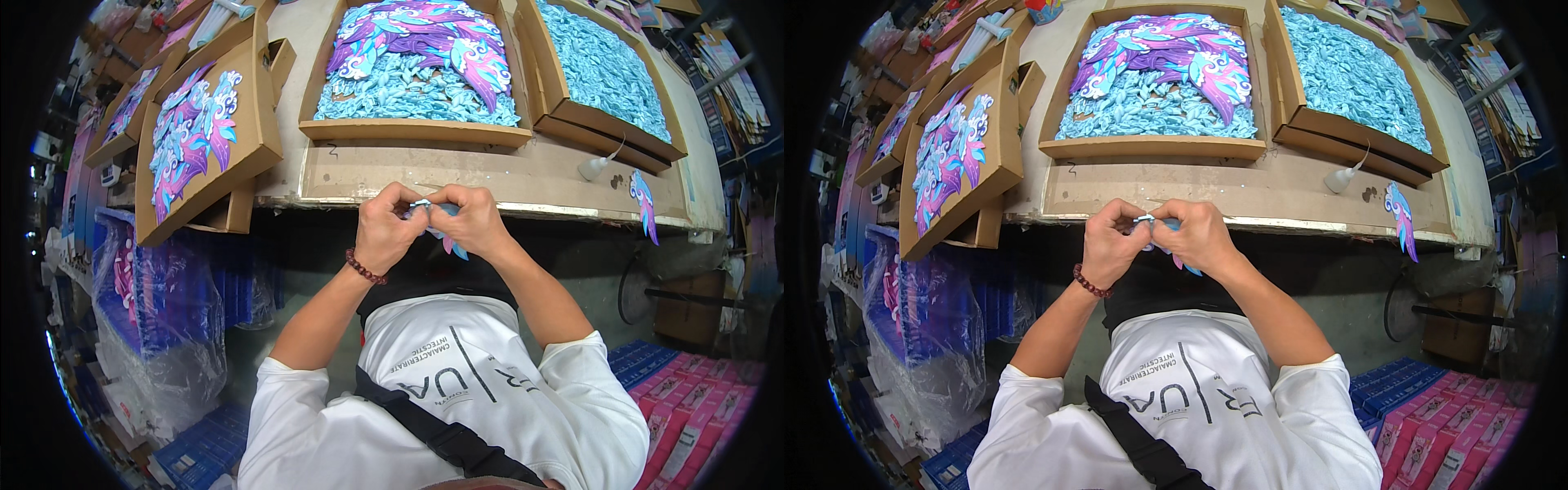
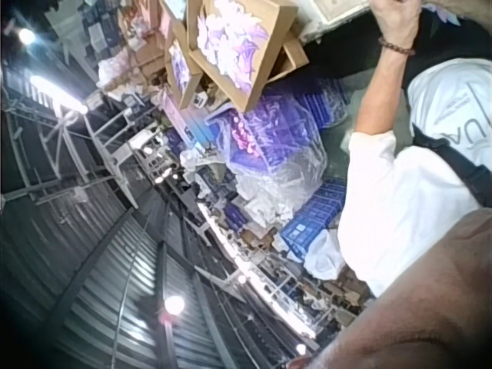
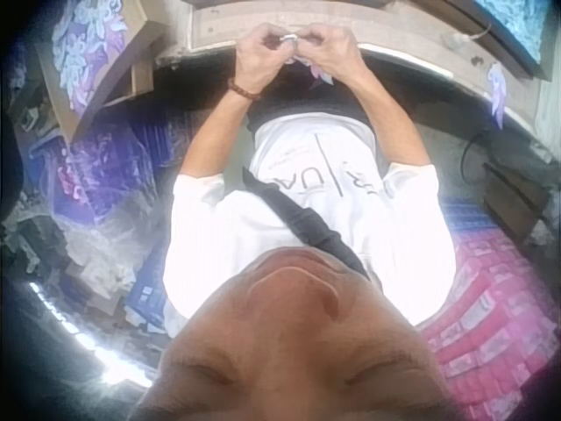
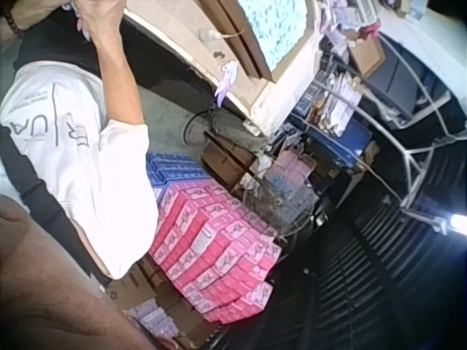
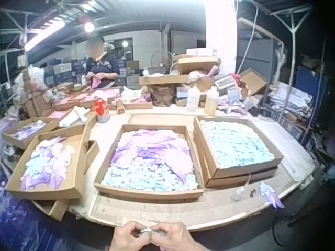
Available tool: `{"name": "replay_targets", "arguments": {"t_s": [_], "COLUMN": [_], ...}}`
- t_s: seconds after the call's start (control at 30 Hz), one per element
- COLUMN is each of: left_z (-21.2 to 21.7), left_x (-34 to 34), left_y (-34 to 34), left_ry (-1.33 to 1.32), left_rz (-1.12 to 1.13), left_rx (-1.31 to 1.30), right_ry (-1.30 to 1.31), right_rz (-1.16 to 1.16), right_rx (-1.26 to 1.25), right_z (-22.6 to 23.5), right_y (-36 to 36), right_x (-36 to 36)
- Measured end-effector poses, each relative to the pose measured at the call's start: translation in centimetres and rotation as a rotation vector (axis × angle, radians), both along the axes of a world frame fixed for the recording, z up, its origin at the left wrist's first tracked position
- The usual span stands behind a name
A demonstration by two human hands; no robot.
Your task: The person assembles small colorful paper cutouts into larger decorative pieces. They pick up individual cutouts, apply glue from a small bottle, and attach them to a base piece, repeating the process for multiple units.
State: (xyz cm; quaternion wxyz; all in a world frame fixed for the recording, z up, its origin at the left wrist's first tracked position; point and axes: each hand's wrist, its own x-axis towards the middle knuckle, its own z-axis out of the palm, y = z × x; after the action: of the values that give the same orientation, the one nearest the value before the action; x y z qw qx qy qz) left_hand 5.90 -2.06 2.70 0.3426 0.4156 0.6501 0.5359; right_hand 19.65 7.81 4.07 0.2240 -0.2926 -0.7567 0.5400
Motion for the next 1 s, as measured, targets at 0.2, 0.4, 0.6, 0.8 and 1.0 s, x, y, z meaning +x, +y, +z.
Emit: {"name": "replay_targets", "arguments": {"t_s": [0.2,0.4,0.6,0.8,1.0], "left_z": [0.1,0.0,-0.1,-0.1,-0.7], "left_x": [-0.1,-0.7,-0.3,-0.2,-0.7], "left_y": [-0.2,-0.2,0.1,-0.1,-0.2], "left_ry": [-0.273,-0.375,-0.347,-0.358,-0.378], "left_rz": [0.01,-0.024,-0.01,-0.044,-0.053], "left_rx": [0.081,0.022,0.04,0.051,0.038], "right_ry": [-0.065,-0.079,-0.034,-0.016,0.08], "right_rz": [0.002,-0.014,-0.009,-0.037,0.106], "right_rx": [-0.11,-0.198,-0.134,-0.157,-0.38], "right_z": [0.5,0.9,0.3,0.3,0.6], "right_y": [0.9,0.8,0.8,0.6,1.0], "right_x": [0.4,0.6,0.7,0.5,1.4]}}
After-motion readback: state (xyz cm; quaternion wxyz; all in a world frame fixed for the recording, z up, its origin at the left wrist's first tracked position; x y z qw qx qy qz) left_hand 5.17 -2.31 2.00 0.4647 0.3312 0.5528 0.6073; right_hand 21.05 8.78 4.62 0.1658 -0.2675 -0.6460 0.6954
